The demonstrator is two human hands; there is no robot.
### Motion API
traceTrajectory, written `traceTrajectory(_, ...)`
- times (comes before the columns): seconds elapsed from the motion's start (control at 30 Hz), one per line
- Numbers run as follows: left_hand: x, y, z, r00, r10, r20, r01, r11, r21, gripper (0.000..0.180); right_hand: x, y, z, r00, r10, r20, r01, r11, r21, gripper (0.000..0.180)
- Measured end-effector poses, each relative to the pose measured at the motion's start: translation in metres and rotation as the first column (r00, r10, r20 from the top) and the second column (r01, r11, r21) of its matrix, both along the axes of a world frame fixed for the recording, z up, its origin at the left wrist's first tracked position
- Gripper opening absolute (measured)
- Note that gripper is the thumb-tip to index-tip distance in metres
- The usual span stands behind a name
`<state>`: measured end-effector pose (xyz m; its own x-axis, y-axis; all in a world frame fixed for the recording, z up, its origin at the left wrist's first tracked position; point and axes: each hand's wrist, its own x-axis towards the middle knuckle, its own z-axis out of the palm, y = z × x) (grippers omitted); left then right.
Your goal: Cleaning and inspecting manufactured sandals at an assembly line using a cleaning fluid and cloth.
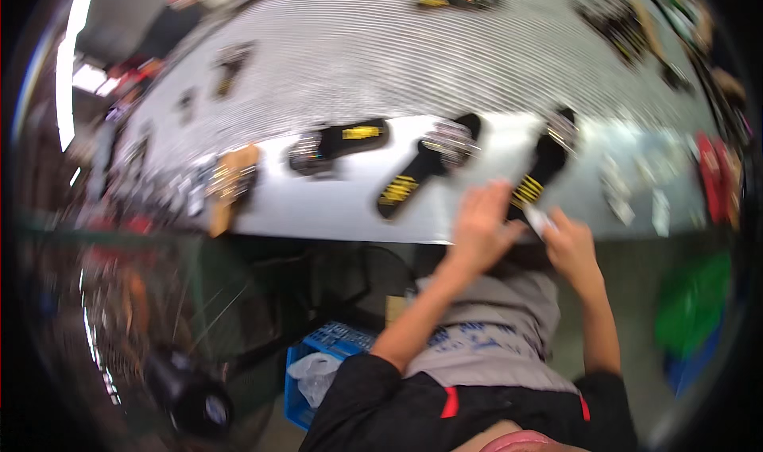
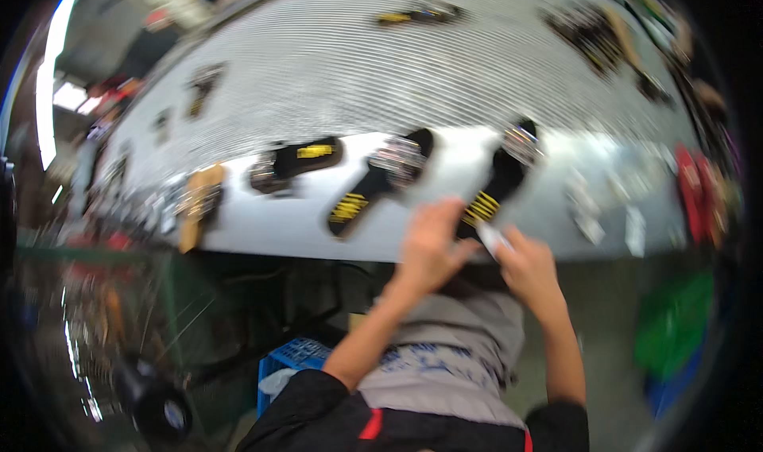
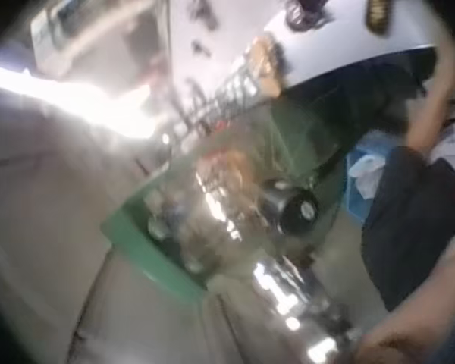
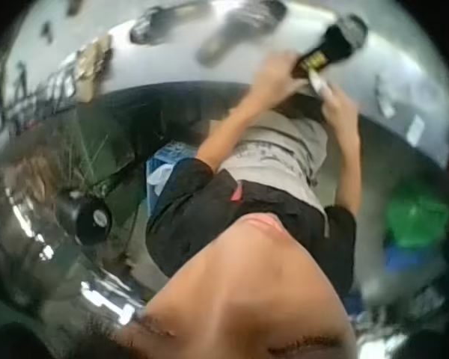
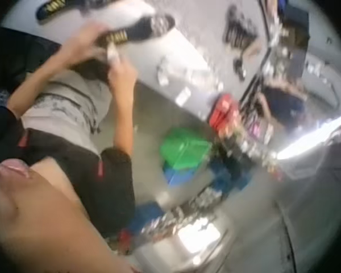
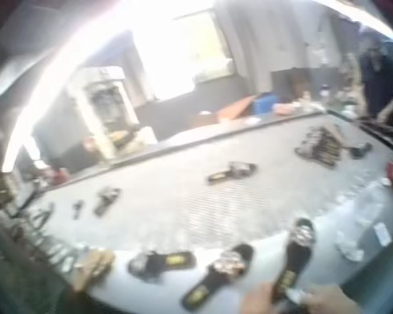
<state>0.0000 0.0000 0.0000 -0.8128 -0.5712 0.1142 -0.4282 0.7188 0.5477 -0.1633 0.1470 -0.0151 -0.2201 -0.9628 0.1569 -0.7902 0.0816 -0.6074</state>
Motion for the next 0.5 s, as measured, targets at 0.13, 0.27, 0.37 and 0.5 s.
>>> traceTrajectory(0.13, -0.113, -0.015, -0.053, 0.977, -0.078, -0.199, 0.067, 0.996, -0.063, 0.081, -0.111, -0.012, -0.02, 0.997, 0.068, -0.022, -0.071, 0.982, -0.175, 0.031)
traceTrajectory(0.27, -0.126, 0.005, -0.033, 0.967, -0.056, -0.248, 0.011, 0.984, -0.178, 0.081, -0.158, 0.004, -0.055, 0.716, -0.273, 0.643, 0.467, 0.872, -0.15, 0.019)
traceTrajectory(0.37, -0.13, -0.003, -0.03, 0.967, -0.052, -0.251, 0.001, 0.98, -0.2, 0.082, -0.182, -0.003, -0.059, 0.631, -0.302, 0.714, 0.43, 0.903, 0.002, 0.015)
traceTrajectory(0.5, -0.163, -0.038, 0.008, 0.902, -0.167, -0.398, 0.081, 0.971, -0.224, 0.079, -0.175, -0.013, -0.049, 0.895, -0.222, 0.386, 0.334, 0.909, -0.25, 0.019)
